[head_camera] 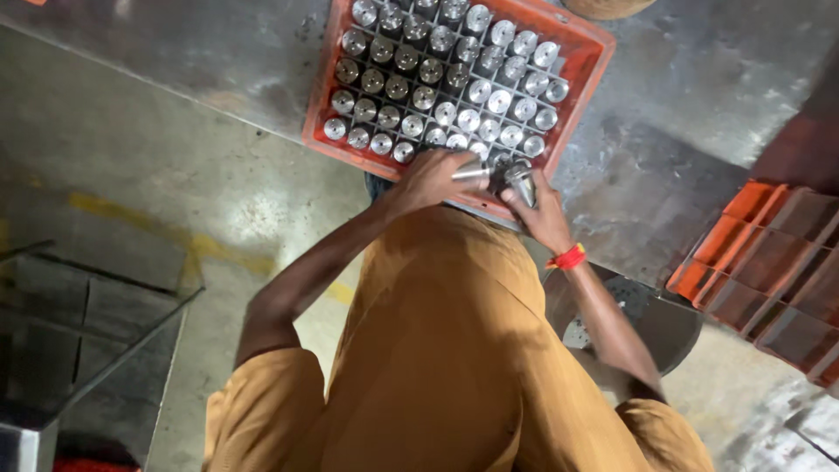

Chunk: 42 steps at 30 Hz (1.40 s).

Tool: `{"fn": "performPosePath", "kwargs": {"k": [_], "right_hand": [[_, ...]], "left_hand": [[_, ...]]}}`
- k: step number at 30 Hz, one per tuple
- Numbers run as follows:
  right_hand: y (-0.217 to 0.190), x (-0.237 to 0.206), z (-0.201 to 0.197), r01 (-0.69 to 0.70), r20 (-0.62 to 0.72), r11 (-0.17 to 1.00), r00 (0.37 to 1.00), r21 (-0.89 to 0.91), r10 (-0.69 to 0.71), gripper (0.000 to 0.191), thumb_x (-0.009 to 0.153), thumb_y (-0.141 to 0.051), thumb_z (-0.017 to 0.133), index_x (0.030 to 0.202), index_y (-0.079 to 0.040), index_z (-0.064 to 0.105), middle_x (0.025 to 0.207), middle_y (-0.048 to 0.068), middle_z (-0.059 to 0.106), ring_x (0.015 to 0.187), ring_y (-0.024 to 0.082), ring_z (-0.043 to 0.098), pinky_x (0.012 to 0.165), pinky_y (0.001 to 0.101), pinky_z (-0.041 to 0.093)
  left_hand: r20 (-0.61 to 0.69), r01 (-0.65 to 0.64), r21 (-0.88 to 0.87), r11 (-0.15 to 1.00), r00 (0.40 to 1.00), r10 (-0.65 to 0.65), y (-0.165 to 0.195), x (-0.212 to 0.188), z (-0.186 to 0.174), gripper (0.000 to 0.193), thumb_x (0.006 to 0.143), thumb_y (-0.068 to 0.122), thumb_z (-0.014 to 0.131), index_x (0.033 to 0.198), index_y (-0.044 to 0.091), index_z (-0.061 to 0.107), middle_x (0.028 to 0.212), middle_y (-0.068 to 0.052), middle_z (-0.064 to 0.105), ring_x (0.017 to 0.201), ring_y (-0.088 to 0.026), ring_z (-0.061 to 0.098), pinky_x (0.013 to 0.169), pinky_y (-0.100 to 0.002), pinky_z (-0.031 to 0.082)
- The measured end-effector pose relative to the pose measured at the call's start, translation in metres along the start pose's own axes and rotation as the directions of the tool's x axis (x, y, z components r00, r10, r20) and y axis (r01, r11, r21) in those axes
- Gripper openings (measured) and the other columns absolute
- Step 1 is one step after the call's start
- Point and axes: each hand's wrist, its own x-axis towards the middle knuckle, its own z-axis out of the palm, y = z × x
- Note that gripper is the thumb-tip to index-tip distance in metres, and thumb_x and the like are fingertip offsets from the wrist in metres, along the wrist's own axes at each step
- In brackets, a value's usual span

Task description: The person arranges small cylindrical metal parts into an orange crate, using both hands to pick up and place the parts. The person occasionally uses a cylindrical tool to press or adjust the parts within the crate.

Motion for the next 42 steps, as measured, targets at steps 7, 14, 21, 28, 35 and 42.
{"fn": "performPosePath", "kwargs": {"k": [7, 14, 21, 28, 35, 42], "right_hand": [[0.000, 0.005, -0.015, 0.456, 0.141, 0.864, 0.890, -0.215, -0.434, 0.032, 0.095, -0.012, 0.066, 0.126, -0.004, 0.069, 0.109, 0.021, 0.069, 0.094, 0.042, 0.067, 0.082, 0.0481, 0.054], [0.009, 0.004, -0.027, 0.522, 0.158, 0.711, 0.843, -0.471, -0.514, 0.031, 0.086, -0.017, 0.072, 0.115, -0.006, 0.074, 0.100, 0.013, 0.068, 0.099, 0.034, 0.064, 0.088, 0.0442, 0.052], [0.035, 0.011, -0.002, 0.484, 0.169, 0.483, 0.812, -0.729, -0.558, 0.039, 0.087, -0.013, 0.065, 0.125, -0.013, 0.073, 0.108, 0.010, 0.067, 0.105, 0.028, 0.061, 0.088, 0.0416, 0.051], [0.039, 0.020, 0.004, 0.452, 0.225, 0.465, 0.857, -0.761, -0.464, 0.024, 0.083, -0.014, 0.069, 0.106, -0.012, 0.075, 0.105, 0.008, 0.069, 0.108, 0.028, 0.063, 0.090, 0.0418, 0.052], [0.071, -0.010, -0.089, 0.393, -0.059, 0.894, 0.909, -0.214, -0.414, 0.022, 0.090, -0.024, 0.078, 0.107, -0.009, 0.078, 0.092, 0.010, 0.069, 0.087, 0.028, 0.064, 0.081, 0.0459, 0.052], [0.074, -0.011, 0.020, -0.181, 0.020, 0.463, 0.944, 0.867, 0.330, 0.052, 0.105, -0.048, 0.065, 0.127, -0.002, 0.064, 0.082, 0.012, 0.066, 0.064, 0.028, 0.060, 0.049, 0.0375, 0.043]], "left_hand": [[0.068, -0.526, 0.334, 0.782, 0.841, 0.537, 0.008, -0.006, -0.018, 0.040, 0.084, 0.023, 0.078, 0.117, 0.003, 0.067, 0.109, -0.013, 0.068, 0.098, -0.032, 0.067, 0.091, -0.046, 0.054], [-0.067, -0.464, 0.316, 0.827, 0.859, 0.508, 0.036, 0.036, -0.002, 0.028, 0.088, 0.010, 0.070, 0.116, 0.012, 0.074, 0.117, -0.007, 0.066, 0.109, -0.026, 0.063, 0.093, -0.040, 0.054], [0.104, -0.580, 0.662, 0.476, 0.699, 0.707, 0.045, 0.101, 0.030, 0.014, 0.077, 0.023, 0.067, 0.082, 0.013, 0.076, 0.111, -0.011, 0.064, 0.101, -0.028, 0.063, 0.076, -0.039, 0.053], [0.380, -0.597, 0.496, 0.631, 0.802, 0.460, 0.057, 0.118, 0.021, 0.021, 0.099, 0.025, 0.064, 0.087, 0.008, 0.067, 0.098, -0.016, 0.067, 0.094, -0.031, 0.067, 0.077, -0.046, 0.053], [-0.058, -0.643, -0.213, 0.736, 0.760, 0.647, 0.073, 0.098, -0.035, 0.035, 0.096, 0.046, 0.072, 0.096, 0.011, 0.067, 0.079, -0.007, 0.066, 0.069, -0.023, 0.066, 0.061, -0.039, 0.054], [0.049, -0.205, -0.170, 0.964, 0.975, 0.216, 0.055, 0.087, -0.011, 0.032, 0.104, 0.040, 0.068, 0.112, 0.009, 0.068, 0.081, -0.010, 0.062, 0.076, -0.028, 0.063, 0.071, -0.044, 0.052]]}}
